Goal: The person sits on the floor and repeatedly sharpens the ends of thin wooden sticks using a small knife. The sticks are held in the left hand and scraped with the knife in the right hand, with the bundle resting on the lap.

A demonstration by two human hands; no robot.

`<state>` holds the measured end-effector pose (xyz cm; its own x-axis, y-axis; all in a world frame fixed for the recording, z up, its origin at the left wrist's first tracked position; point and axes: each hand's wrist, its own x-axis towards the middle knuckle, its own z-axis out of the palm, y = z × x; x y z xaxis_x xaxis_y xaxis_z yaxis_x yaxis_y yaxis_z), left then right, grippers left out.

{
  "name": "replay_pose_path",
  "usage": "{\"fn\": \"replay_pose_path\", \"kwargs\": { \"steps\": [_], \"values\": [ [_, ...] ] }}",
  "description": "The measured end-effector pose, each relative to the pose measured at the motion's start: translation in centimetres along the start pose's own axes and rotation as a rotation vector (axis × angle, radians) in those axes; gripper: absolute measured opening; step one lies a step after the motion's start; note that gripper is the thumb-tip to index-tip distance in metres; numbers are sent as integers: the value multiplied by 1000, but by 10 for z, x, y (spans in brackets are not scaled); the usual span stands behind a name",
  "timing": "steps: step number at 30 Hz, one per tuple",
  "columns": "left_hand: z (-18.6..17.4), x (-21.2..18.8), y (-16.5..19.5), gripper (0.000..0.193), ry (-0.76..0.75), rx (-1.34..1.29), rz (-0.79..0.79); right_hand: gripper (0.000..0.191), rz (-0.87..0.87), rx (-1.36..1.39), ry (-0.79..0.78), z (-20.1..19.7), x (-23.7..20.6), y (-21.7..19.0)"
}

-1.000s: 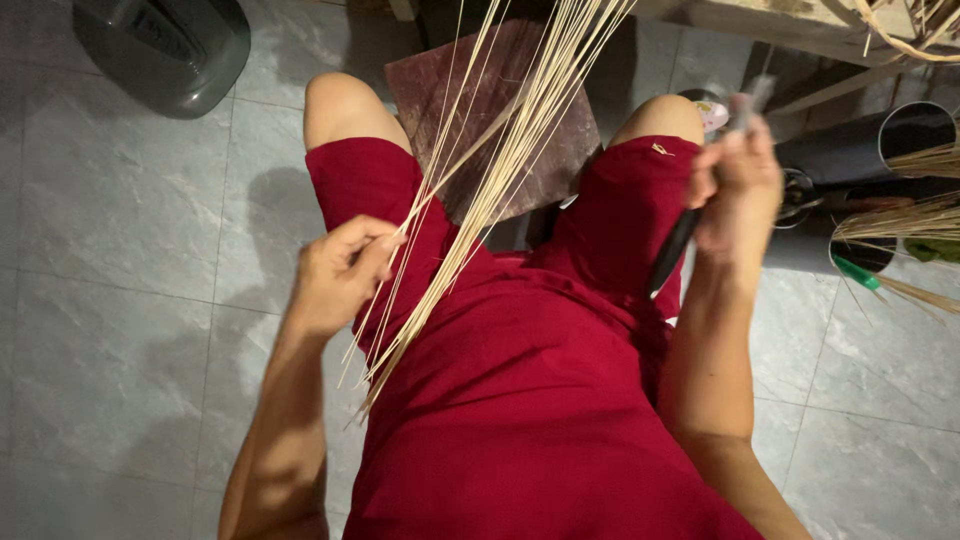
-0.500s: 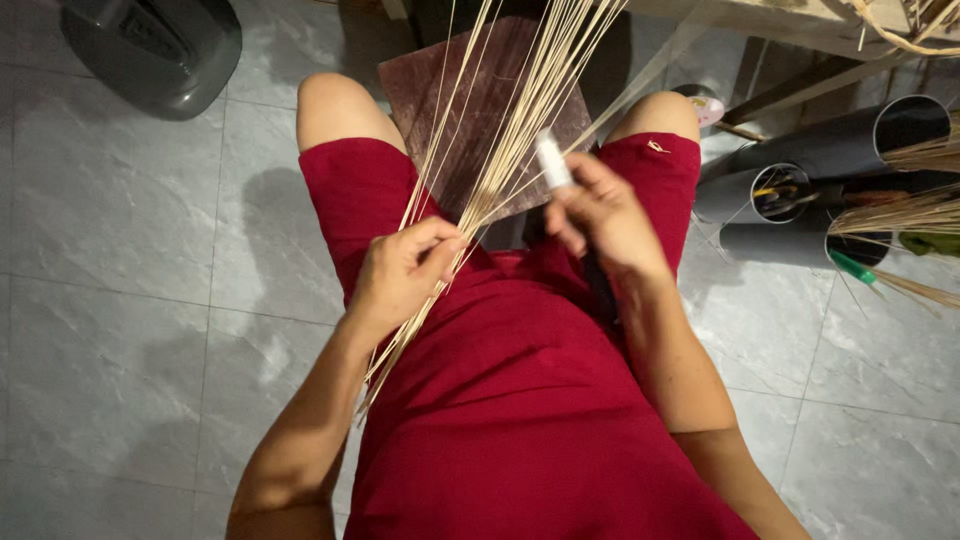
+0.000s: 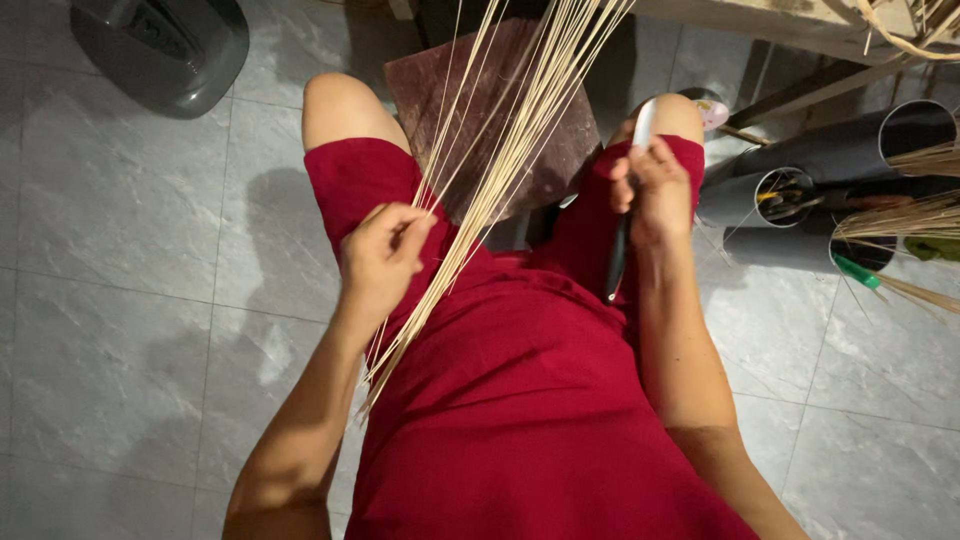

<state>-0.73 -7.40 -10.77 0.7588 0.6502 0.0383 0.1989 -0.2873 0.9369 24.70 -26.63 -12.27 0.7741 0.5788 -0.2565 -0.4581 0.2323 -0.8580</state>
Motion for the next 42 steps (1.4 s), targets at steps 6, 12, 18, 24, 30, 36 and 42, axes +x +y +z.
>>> {"fn": "replay_pose_path", "kwargs": {
  "steps": [6,12,18,24,30,36,42],
  "values": [
    [36,38,4,10,53,177,166,29,141,4,-53,14,-3,7],
    [55,52,11,11,-42,350,16,28,188,17,-41,12,-2,9],
    [33,64,23,21,39,541,98,37,210,-47,-114,13,-5,9],
    [21,101,32,17,89,480,-74,41,239,-96,-196,19,-7,7],
    [33,124,42,26,111,432,-134,43,206,-40,-242,21,-8,4],
    [34,131,40,13,217,413,-31,43,212,-31,-236,22,-6,5],
    [19,130,38,9,133,-94,-181,38,210,58,-226,15,-5,8]
  ]
}}
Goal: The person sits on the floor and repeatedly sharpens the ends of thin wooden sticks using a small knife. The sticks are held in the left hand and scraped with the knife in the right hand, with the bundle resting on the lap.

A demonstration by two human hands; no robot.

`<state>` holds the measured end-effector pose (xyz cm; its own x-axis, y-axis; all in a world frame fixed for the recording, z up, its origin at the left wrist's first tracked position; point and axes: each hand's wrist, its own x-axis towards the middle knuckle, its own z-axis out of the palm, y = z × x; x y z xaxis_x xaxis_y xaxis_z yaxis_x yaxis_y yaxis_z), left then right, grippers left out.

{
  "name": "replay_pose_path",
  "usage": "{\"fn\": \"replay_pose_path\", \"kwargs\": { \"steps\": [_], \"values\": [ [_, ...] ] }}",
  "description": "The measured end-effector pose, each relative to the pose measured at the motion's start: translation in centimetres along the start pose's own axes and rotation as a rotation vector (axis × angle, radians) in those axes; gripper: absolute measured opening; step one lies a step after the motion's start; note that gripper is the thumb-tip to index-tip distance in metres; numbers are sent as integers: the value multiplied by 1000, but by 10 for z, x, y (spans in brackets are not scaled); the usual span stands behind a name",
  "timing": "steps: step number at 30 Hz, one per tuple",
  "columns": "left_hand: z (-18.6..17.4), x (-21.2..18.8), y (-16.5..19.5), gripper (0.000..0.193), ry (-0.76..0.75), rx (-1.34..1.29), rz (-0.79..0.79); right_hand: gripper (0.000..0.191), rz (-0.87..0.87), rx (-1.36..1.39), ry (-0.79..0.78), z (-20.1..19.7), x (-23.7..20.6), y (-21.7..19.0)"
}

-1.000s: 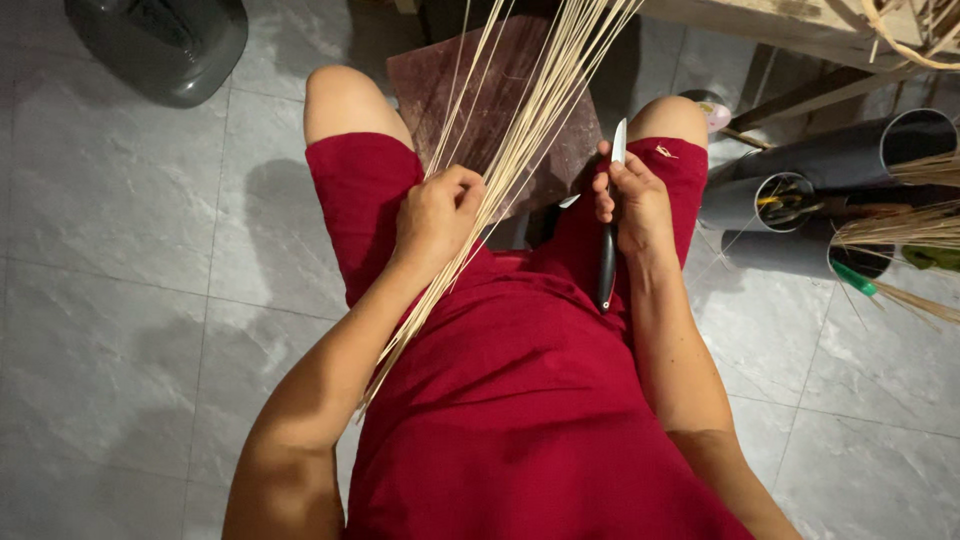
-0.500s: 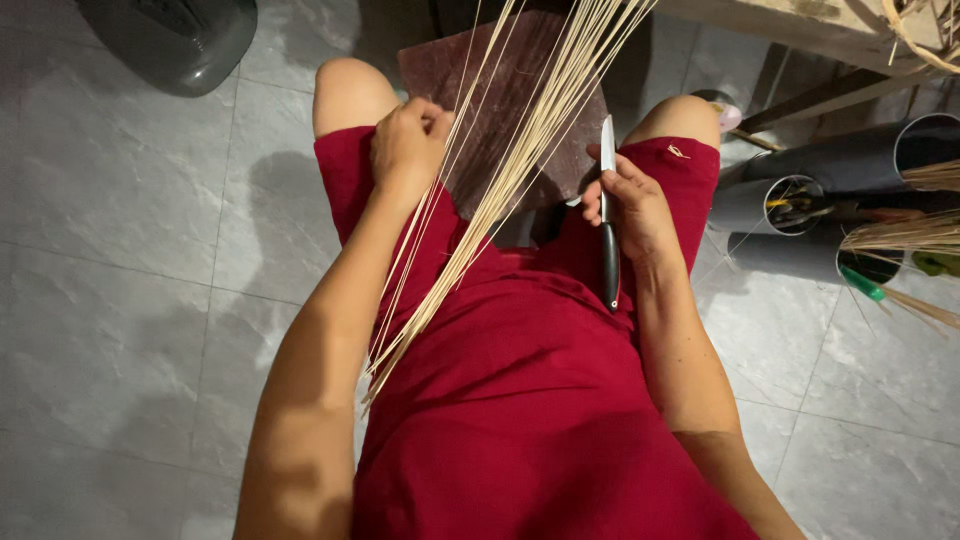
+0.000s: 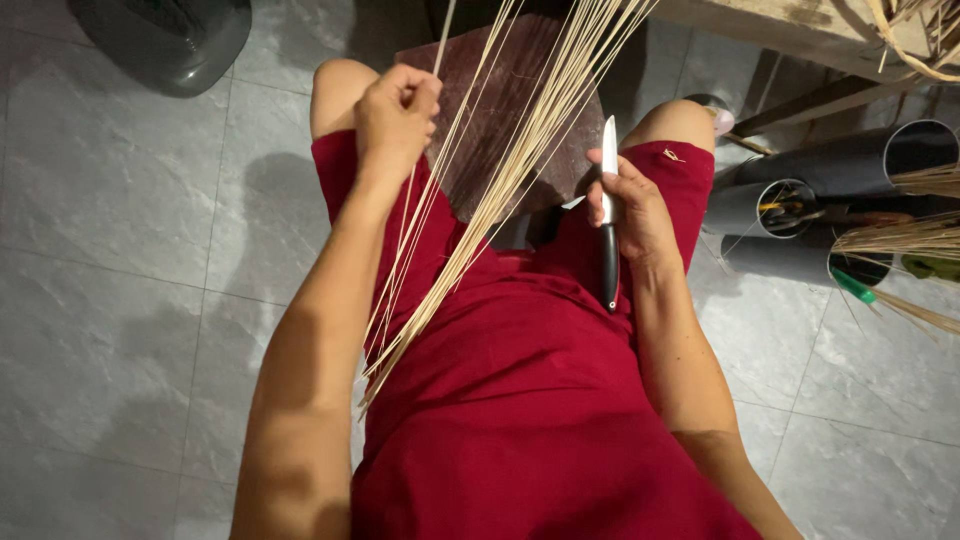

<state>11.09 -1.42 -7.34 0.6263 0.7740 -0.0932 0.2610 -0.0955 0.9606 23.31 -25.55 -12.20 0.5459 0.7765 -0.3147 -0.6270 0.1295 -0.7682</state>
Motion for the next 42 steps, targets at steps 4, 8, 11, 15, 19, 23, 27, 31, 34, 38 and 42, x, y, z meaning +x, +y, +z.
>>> {"fn": "replay_pose_path", "kwargs": {
  "steps": [4,8,11,15,19,23,27,31,34,38,42],
  "values": [
    [-13,-7,5,9,-70,-58,68,44,-13,-23,20,-4,-2,-2],
    [-12,-32,5,10,-180,-8,168,52,-61,-200,-145,4,-24,-9],
    [3,-58,8,13,-382,11,179,61,-59,-283,-242,20,-45,-13],
    [6,-85,11,13,-536,176,216,64,-17,-231,-273,38,-49,-9],
    [-2,-96,5,12,-529,53,233,54,-33,-218,-226,33,-45,0],
    [-25,-97,-5,13,-521,55,236,52,-126,-218,-189,13,-39,-2],
    [-57,-102,-14,12,-469,221,171,49,-222,-204,-7,-11,-36,-10],
    [-88,-109,-22,11,-484,195,140,48,-362,-253,227,-43,-37,-29],
    [-110,-110,-25,12,-452,177,80,45,-487,-235,279,-68,-41,-48],
    [-113,-109,-27,12,-373,93,82,43,-521,-158,301,-60,-47,-57],
    [-79,-108,-22,11,-374,10,199,41,-301,-347,137,-4,-62,-33]
  ]
}}
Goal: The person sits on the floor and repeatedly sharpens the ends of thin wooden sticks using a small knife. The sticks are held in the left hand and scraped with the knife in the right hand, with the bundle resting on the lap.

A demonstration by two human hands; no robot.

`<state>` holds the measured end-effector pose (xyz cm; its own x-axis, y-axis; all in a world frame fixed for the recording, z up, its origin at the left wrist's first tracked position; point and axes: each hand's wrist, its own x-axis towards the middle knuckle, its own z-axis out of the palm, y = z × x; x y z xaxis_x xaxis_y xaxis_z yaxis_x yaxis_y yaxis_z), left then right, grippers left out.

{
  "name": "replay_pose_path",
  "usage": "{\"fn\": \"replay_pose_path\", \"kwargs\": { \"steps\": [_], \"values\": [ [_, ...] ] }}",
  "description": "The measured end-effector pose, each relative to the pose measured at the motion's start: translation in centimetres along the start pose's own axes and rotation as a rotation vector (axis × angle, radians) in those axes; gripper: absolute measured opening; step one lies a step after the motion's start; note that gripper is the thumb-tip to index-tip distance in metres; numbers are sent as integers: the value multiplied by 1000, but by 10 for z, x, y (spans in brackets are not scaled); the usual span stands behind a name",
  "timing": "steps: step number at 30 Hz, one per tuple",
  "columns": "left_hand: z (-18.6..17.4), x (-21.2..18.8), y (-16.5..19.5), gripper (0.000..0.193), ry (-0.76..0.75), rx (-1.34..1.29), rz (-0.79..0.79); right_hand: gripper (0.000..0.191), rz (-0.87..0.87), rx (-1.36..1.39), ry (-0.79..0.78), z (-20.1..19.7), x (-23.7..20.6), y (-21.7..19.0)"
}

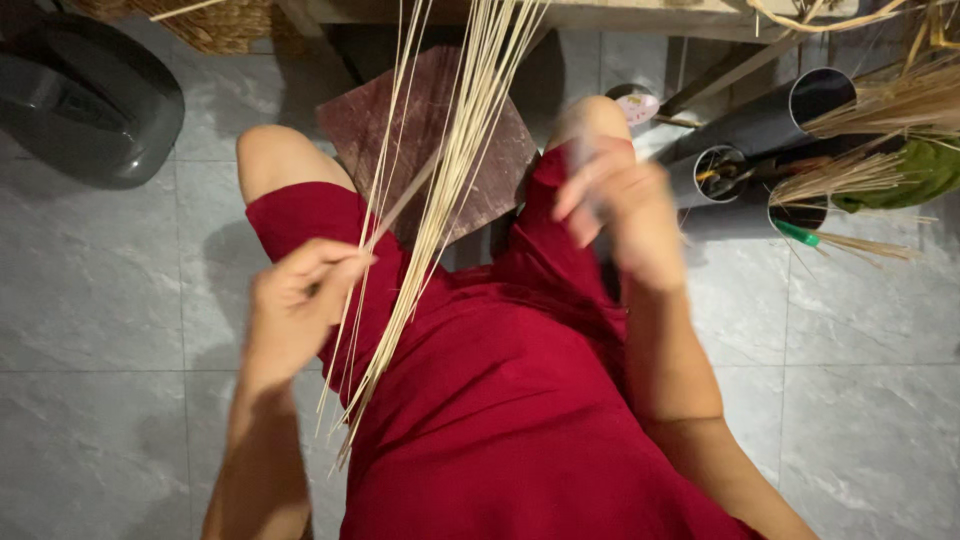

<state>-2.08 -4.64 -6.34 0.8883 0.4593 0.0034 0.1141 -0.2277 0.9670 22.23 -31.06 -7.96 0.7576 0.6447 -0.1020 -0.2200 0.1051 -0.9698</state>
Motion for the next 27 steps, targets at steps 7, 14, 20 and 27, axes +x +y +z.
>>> {"fn": "replay_pose_path", "kwargs": {
  "steps": [7,14,20,27],
  "values": [
    [41,18,22,11,-138,71,-47,54,227,16,-534,66,-13,-5],
    [36,16,21,12,-163,71,-26,46,195,-6,-288,39,1,16],
    [15,3,14,11,-193,181,-35,36,28,-67,-26,-18,21,33],
    [-10,-13,4,9,-65,160,-35,42,-167,-25,271,-74,35,24]
  ]
}}
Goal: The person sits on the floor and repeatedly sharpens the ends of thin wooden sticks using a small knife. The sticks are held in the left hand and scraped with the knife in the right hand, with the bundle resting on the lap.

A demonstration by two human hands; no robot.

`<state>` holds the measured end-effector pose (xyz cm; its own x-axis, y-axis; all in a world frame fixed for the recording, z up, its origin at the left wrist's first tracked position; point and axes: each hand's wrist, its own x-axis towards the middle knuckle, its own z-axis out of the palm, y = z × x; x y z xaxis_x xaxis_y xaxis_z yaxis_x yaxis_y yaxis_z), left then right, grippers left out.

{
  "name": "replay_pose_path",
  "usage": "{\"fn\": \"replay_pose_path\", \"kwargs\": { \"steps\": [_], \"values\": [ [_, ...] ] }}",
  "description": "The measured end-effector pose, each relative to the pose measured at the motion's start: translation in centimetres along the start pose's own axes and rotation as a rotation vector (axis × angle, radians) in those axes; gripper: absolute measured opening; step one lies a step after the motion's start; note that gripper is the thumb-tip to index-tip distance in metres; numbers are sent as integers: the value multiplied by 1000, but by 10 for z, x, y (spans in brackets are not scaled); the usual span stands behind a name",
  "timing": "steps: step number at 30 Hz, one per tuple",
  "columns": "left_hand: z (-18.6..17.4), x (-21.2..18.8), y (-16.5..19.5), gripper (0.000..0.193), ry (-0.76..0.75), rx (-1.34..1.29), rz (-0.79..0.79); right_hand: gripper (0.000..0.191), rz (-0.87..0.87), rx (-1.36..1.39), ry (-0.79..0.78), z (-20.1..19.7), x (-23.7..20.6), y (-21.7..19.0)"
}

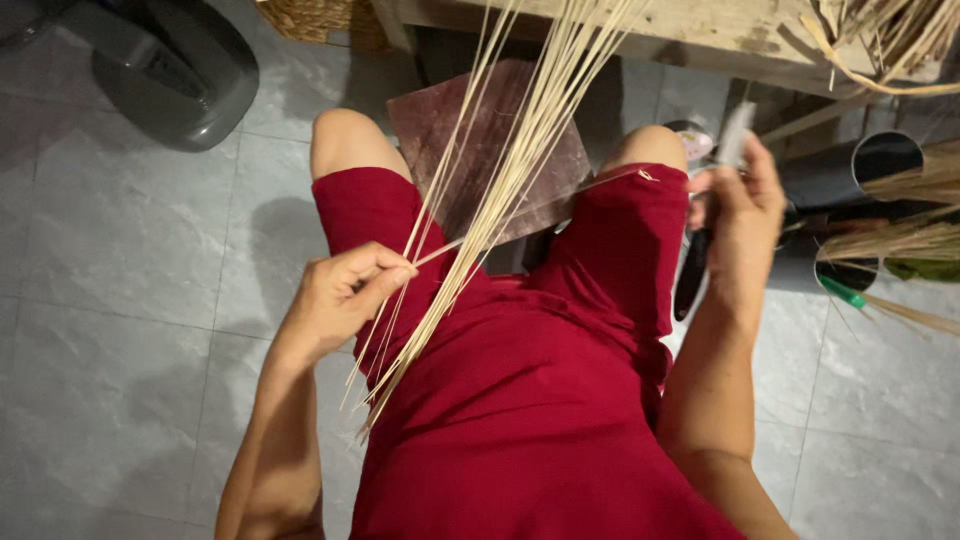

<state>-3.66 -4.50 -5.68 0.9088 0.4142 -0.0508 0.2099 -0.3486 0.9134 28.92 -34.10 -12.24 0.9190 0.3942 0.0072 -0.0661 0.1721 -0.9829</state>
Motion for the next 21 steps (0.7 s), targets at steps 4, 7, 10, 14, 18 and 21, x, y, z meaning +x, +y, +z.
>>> {"fn": "replay_pose_path", "kwargs": {
  "steps": [4,7,10,14,18,21],
  "values": [
    [3,7,0,11,64,-35,-20,40,54,39,-137,12,-14,-21],
    [23,23,5,11,59,-122,123,45,137,-60,-389,50,-43,-30],
    [40,35,14,11,15,-61,109,54,327,-206,-651,88,-68,-37],
    [55,41,25,12,-76,-118,62,52,391,29,-805,117,-78,-35],
    [54,41,25,12,-98,-64,-57,46,414,12,-664,110,-73,-23],
    [44,37,19,12,-77,-62,62,45,320,14,-562,99,-57,-10]
  ]
}}
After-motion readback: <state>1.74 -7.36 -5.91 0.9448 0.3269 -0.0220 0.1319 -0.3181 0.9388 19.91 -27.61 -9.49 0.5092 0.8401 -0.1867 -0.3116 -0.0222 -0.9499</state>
